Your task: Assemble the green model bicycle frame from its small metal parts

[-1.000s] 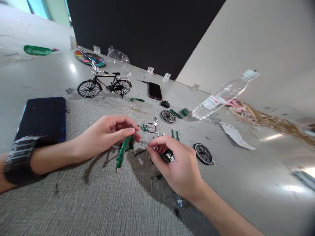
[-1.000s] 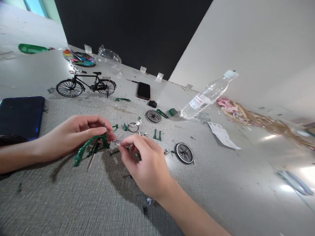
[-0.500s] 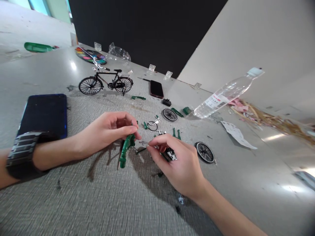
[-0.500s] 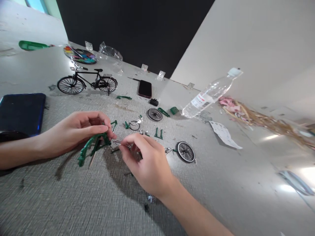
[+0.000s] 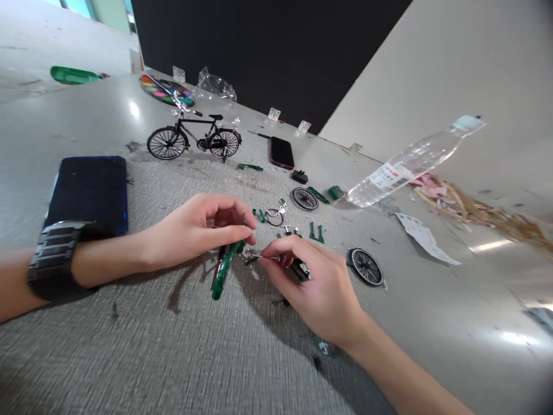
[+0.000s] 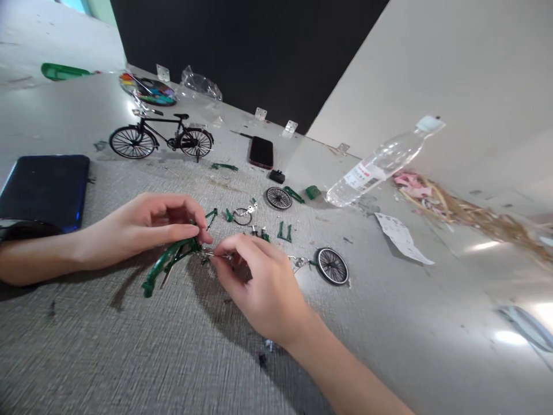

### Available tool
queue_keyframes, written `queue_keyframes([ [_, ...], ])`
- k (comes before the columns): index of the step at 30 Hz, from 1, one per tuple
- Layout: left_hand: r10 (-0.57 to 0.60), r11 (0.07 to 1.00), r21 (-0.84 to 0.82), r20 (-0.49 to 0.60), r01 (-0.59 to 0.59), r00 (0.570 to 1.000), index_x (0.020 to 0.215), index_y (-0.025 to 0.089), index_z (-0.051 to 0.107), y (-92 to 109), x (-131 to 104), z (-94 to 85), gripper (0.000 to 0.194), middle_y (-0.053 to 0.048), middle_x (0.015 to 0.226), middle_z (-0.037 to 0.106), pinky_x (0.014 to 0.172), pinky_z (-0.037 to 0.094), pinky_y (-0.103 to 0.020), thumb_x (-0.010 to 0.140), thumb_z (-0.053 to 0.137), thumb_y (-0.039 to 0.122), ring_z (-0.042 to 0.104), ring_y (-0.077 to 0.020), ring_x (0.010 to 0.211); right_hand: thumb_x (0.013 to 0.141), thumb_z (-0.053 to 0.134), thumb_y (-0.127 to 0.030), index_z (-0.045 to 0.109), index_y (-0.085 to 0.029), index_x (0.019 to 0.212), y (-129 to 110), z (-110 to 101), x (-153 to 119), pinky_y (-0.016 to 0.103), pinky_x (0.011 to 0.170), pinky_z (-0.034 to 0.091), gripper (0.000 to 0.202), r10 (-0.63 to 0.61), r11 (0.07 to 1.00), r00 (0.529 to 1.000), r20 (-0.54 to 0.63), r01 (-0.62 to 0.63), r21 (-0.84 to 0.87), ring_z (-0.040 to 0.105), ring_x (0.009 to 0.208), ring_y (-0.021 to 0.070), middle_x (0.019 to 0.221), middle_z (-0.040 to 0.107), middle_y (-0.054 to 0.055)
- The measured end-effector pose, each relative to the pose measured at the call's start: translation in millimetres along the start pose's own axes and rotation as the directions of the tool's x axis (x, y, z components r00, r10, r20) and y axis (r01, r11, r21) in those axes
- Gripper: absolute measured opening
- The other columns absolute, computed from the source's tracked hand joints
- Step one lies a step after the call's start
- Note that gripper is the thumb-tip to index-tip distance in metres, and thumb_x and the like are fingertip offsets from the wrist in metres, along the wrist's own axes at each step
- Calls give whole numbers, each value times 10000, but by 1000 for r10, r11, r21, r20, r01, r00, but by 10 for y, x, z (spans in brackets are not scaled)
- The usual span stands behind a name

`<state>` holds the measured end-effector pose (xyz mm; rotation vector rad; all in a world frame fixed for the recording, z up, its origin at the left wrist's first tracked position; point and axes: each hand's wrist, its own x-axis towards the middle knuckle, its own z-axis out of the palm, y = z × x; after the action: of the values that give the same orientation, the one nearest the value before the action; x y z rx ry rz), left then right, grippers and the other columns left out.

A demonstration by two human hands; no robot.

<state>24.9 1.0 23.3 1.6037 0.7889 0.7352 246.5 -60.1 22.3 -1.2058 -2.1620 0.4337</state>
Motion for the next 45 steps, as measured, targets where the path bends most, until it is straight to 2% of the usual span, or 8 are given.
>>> queue_keyframes([
  [10, 28, 998, 62, 30, -30, 999, 958, 186, 694, 16, -10, -4, 157, -43, 915, 787, 764, 582, -288, 905, 628, 318, 737, -192, 867, 941, 656, -176, 644, -219, 930, 25, 4, 5, 248, 697, 477, 45, -12, 999, 995, 99, 17, -51, 623, 729, 122, 795, 672, -24],
  [18, 90, 978, 179, 87, -105, 992, 981, 181, 696, 17, -43, 21, 174, -25, 869, 741, 675, 509, -246, 941, 582, 307, 674, -156, 782, 952, 649, -186, 651, -220, 951, 34, -15, 25, 277, 746, 491, 33, -20, 998, 987, 162, 28, -50, 662, 825, 152, 889, 723, 0],
  [26, 132, 967, 202, 120, -154, 984, 991, 180, 662, -21, -56, 32, 155, -8, 857, 714, 651, 461, -225, 973, 543, 278, 637, -133, 761, 979, 625, -218, 663, -211, 965, 33, -27, 61, 284, 733, 501, 41, -36, 999, 980, 195, 44, -32, 669, 798, 150, 908, 736, 10],
  [39, 157, 959, 224, 90, -174, 983, 946, 160, 657, 3, -42, 34, 167, -12, 810, 695, 631, 456, -239, 947, 547, 286, 619, -134, 708, 998, 603, -260, 673, -197, 943, 67, 13, 53, 268, 711, 504, 109, -66, 996, 988, 141, 75, -57, 658, 757, 131, 864, 720, 11],
  [45, 154, 965, 201, 95, -170, 984, 959, 155, 661, -2, -40, 32, 173, -20, 827, 697, 647, 460, -239, 951, 552, 290, 617, -132, 728, 989, 614, -235, 671, -200, 967, 74, 28, 39, 254, 682, 518, 70, -124, 990, 991, 49, 127, -59, 660, 723, 118, 894, 740, 11],
])
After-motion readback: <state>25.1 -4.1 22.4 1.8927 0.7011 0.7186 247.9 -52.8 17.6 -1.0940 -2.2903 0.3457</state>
